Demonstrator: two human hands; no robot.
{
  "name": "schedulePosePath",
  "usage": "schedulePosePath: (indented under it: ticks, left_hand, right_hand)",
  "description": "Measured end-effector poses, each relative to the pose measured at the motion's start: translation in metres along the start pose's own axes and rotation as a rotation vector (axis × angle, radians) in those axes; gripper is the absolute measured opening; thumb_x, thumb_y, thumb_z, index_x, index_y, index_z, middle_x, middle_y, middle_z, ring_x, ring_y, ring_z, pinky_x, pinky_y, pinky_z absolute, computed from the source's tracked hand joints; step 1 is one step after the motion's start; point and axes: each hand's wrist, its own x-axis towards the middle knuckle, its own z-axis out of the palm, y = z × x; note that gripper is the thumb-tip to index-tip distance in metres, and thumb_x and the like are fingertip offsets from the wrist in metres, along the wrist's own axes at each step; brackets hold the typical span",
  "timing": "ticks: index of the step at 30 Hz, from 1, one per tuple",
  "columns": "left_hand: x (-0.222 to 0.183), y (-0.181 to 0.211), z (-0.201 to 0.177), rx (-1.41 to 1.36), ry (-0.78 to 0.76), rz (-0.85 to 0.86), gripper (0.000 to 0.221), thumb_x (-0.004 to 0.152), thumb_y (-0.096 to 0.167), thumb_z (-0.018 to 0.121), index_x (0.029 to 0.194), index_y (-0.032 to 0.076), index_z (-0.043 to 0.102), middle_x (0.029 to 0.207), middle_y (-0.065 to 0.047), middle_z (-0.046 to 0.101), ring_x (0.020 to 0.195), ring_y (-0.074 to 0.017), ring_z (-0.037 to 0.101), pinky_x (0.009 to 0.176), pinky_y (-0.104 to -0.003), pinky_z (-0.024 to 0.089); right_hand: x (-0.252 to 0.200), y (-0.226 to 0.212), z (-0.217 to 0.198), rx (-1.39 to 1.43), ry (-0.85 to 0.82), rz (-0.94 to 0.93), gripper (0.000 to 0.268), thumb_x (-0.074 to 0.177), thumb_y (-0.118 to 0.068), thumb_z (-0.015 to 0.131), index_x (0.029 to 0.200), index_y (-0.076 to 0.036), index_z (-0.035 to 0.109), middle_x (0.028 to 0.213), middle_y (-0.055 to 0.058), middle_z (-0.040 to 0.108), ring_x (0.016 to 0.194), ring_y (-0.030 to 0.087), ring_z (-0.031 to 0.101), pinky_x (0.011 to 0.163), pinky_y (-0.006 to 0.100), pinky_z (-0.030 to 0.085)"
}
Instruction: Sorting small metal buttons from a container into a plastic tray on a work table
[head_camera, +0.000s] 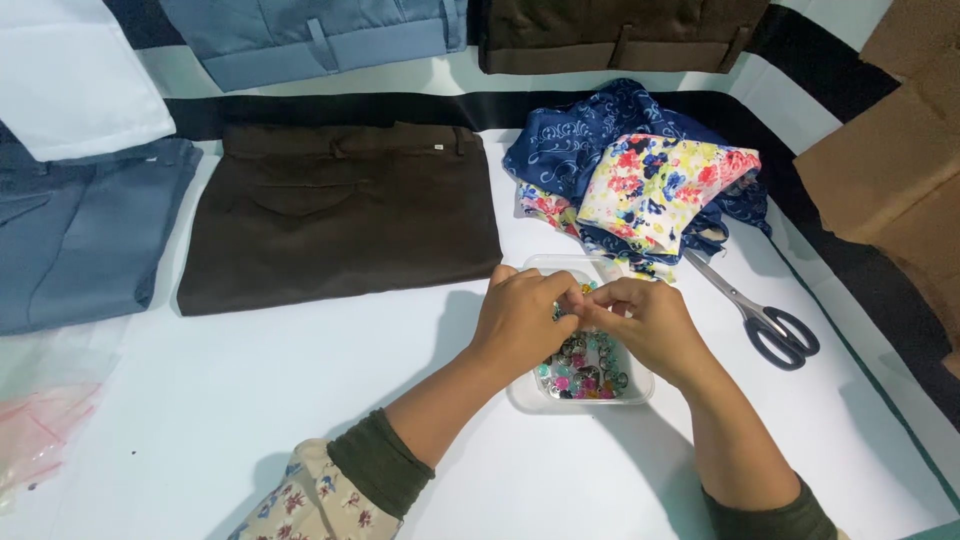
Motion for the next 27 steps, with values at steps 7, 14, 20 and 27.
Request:
schedulePosePath:
  ticks: [7, 14, 20, 27]
  left_hand:
    - [-0.002, -0.002, -0.005, -0.013, -0.018, -0.019, 0.02, 0.075, 0.015, 0.083, 0.088, 0.02, 0.069, 0.074, 0.003, 0.074, 0.08, -0.0213, 0.071, 0.086, -0.036, 0.038]
    - [-0.002, 0.0, -0.002, -0.009, -0.067, -0.018, 0.018, 0.074, 0.013, 0.083, 0.086, 0.02, 0.072, 0.076, 0.002, 0.074, 0.087, -0.0226, 0.07, 0.089, -0.037, 0.036]
    - [-0.004, -0.002, 0.0, -0.017, -0.072, -0.02, 0.019, 0.071, 0.013, 0.085, 0.082, 0.02, 0.071, 0.076, 0.003, 0.074, 0.089, -0.0222, 0.069, 0.091, -0.037, 0.035]
    - [-0.012, 0.001, -0.012, -0.084, 0.017, 0.011, 0.021, 0.074, 0.02, 0.086, 0.09, 0.022, 0.073, 0.079, 0.002, 0.076, 0.087, -0.0193, 0.069, 0.091, -0.036, 0.036]
  right_hand:
    - [0.001, -0.001, -0.004, -0.201, 0.039, 0.014, 0.014, 0.089, -0.02, 0.076, 0.097, -0.012, 0.084, 0.083, 0.008, 0.078, 0.07, 0.021, 0.059, 0.066, 0.034, 0.047]
    - [-0.005, 0.008, 0.005, -0.78, 0.06, -0.06, 0.009, 0.082, -0.019, 0.077, 0.088, -0.021, 0.084, 0.082, 0.004, 0.072, 0.081, 0.022, 0.064, 0.083, 0.039, 0.046]
    - [-0.001, 0.025, 0.018, -0.829, 0.093, -0.1, 0.008, 0.082, -0.018, 0.078, 0.087, -0.02, 0.084, 0.084, 0.004, 0.072, 0.084, 0.02, 0.064, 0.085, 0.04, 0.044]
    - [-0.008, -0.006, 0.004, -0.688, 0.106, -0.051, 0.008, 0.078, -0.021, 0.08, 0.085, -0.017, 0.082, 0.081, 0.004, 0.069, 0.087, 0.023, 0.063, 0.088, 0.043, 0.039]
